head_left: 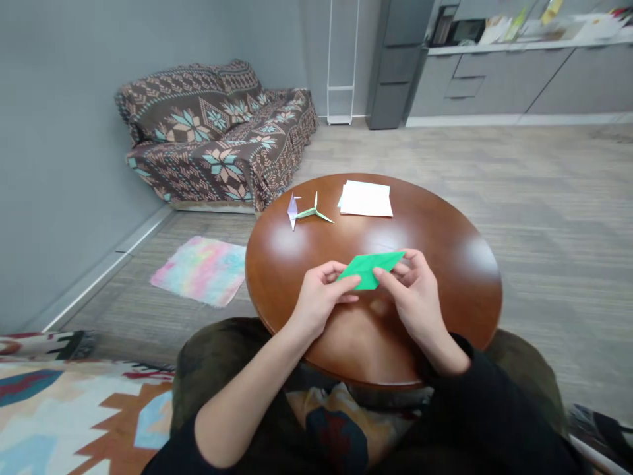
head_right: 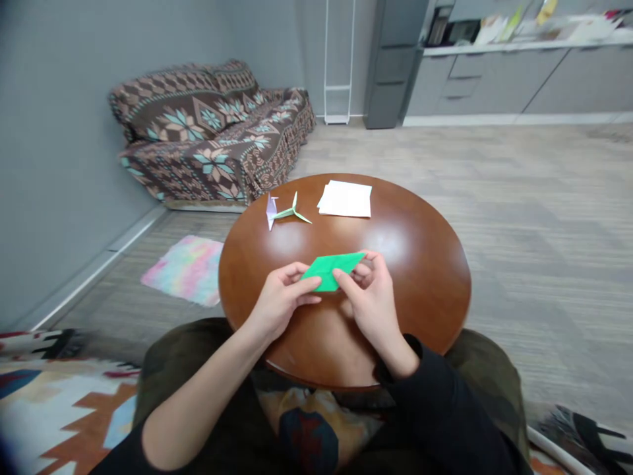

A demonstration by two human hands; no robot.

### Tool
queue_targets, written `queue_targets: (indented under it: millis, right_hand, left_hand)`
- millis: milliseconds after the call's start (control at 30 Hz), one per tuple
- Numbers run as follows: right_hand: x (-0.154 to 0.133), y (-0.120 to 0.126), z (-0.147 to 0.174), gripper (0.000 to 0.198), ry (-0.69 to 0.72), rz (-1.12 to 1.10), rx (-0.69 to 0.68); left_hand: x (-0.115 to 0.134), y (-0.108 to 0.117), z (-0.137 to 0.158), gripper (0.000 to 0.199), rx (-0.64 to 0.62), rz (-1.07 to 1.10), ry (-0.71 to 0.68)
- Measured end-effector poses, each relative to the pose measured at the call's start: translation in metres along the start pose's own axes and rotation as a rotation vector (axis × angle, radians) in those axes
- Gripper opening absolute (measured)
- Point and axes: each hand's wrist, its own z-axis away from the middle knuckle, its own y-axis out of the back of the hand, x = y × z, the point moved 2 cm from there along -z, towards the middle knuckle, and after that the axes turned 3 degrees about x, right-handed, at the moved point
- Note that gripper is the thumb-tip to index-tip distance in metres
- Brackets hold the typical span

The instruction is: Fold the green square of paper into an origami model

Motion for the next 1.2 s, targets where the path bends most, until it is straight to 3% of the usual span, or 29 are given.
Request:
queue_targets:
  millis: [133, 267, 433, 900, 967, 1033, 1133, 1200]
  right_hand:
    - [0.001, 0.005, -0.001, 0.050, -0.034, 0.048, -0.010]
    - [0.004, 0.008, -0.004, 0.063, -0.173, -0.051, -0.009]
    - [0.003, 0.002, -0.004, 0.062, -0.284, -0.173, 0.007]
    - [0.002, 0.014, -0.014, 0.033, -0.133, -0.217, 0.172]
    - [0.000, 0.014, -0.012, 0.029, -0.041, -0.170, 0.186]
    - [-0.003, 0.012, -0.007, 0.025, 0.160, -0.006, 0.167]
    - [-0.009, 0.005, 0.001, 0.026, 0.477, 0.428, 0.005]
    - [-0.010, 0.004, 0.003, 0.028, 0.585, 0.653, -0.095]
  left_hand:
    - [0.001, 0.001, -0.001, 0.026, -0.074, -0.073, -0.037]
    - [0.002, 0.004, -0.004, 0.023, -0.089, -0.122, -0.087]
    - [-0.001, 0.001, -0.002, 0.025, -0.132, -0.167, -0.098]
    - [0.001, 0.002, -0.005, 0.029, -0.102, -0.155, -0.033]
    - [0.001, 0.004, -0.007, 0.028, -0.047, -0.069, -0.003]
    - [0.001, 0.007, -0.010, 0.028, 0.000, 0.014, 0.012]
    - [0.002, 0.012, -0.015, 0.025, 0.020, 0.066, 0.006]
    - [0.005, 0.015, -0.016, 0.026, 0.008, 0.017, -0.045]
